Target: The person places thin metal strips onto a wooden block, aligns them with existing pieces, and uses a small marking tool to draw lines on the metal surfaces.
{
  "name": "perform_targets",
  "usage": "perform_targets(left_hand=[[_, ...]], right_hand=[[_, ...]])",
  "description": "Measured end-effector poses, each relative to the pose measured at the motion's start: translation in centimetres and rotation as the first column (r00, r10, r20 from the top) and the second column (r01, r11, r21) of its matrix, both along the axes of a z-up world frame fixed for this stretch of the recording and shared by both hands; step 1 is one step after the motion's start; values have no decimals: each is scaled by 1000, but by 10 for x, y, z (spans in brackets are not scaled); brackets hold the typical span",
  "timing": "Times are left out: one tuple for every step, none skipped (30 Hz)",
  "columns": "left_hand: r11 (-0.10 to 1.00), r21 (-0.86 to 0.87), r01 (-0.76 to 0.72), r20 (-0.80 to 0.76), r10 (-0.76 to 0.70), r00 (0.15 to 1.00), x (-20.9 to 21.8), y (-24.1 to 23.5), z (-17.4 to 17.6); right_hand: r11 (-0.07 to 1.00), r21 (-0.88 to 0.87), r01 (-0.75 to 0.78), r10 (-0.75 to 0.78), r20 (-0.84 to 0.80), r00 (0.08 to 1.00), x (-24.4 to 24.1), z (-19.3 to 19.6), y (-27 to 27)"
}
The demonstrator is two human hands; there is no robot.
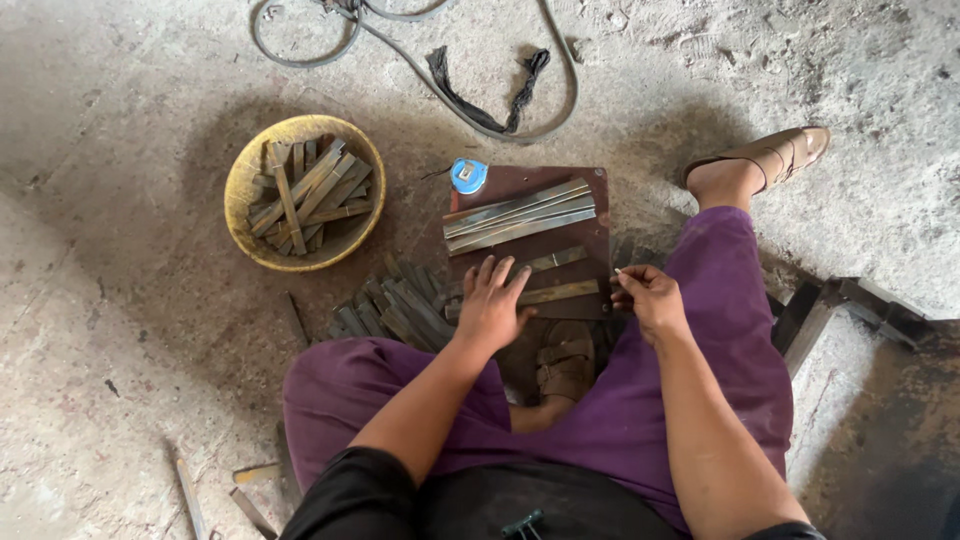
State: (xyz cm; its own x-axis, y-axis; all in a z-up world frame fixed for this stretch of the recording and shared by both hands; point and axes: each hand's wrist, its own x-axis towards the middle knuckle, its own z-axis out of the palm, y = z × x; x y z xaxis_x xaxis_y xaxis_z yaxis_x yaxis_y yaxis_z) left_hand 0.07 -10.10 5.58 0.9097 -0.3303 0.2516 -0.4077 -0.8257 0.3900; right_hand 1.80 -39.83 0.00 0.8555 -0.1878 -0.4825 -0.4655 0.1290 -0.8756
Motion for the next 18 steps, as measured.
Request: perform_targets(left_hand=[[1000, -16, -8, 5, 9, 1000, 3, -3, -9], [999, -40, -19, 20, 20, 1000, 7, -4, -19], [998, -64, -29, 34, 31, 999, 11, -6, -29], [995, -89, -40, 44, 44, 998, 11, -7, -38], [995, -98, -23, 53, 29, 998, 11, -7, -45], [994, -105, -10, 63, 17, 998, 14, -4, -49], [994, -112, 3, 73, 5, 997, 14, -3, -53], [993, -121, -2, 68, 10, 998, 14, -3, -56], [992, -130, -7, 64, 15, 998, 13, -4, -58], [991, -136, -9, 57, 17, 998, 11, -3, -60], [993, -117, 3, 49, 3, 999, 9, -2, -62], [995, -100, 15, 42, -10, 999, 8, 0, -64], [996, -82, 27, 34, -24, 999, 7, 1, -67], [997, -63, 35, 31, -33, 999, 8, 2, -68], [998, -43, 43, 28, -42, 999, 9, 3, -69], [998, -23, 53, 20, -52, 998, 7, 4, -70], [998, -41, 55, 19, -54, 998, 8, 5, -69], [997, -59, 55, 15, -54, 998, 7, 5, -69]], right_hand=[[1000, 9, -2, 2, 13, 1000, -2, 0, 2], [1000, 15, -2, 1, 28, 1000, -3, 0, 3], [1000, 21, -2, 1, 43, 999, -3, 1, 3], [1000, 6, 1, -1, 39, 999, -4, 1, 2], [1000, -9, 3, -3, 34, 999, -4, 1, 2], [1000, -22, 2, -2, 30, 1000, -3, 0, 3], [1000, -23, 3, -2, 39, 999, -4, 0, 3], [1000, -21, 4, -3, 51, 999, -3, -1, 4], [1000, -19, 4, -3, 63, 998, -2, -1, 5], [999, -46, -21, 26, 98, 995, 0, -2, 9], [996, -73, -46, 55, 133, 990, 3, -4, 13], [992, -102, -69, 85, 168, 982, 5, -4, 17], [989, -110, -94, 109, 131, 985, 3, -4, 21], [985, -119, -124, 136, 98, 986, 2, -3, 26], [980, -127, -153, 162, 64, 985, 3, -2, 29], [978, -127, -165, 175, 71, 982, 2, -2, 31], [976, -127, -176, 187, 77, 979, 1, -5, 34], [974, -127, -190, 201, 80, 976, -1, -9, 36]])
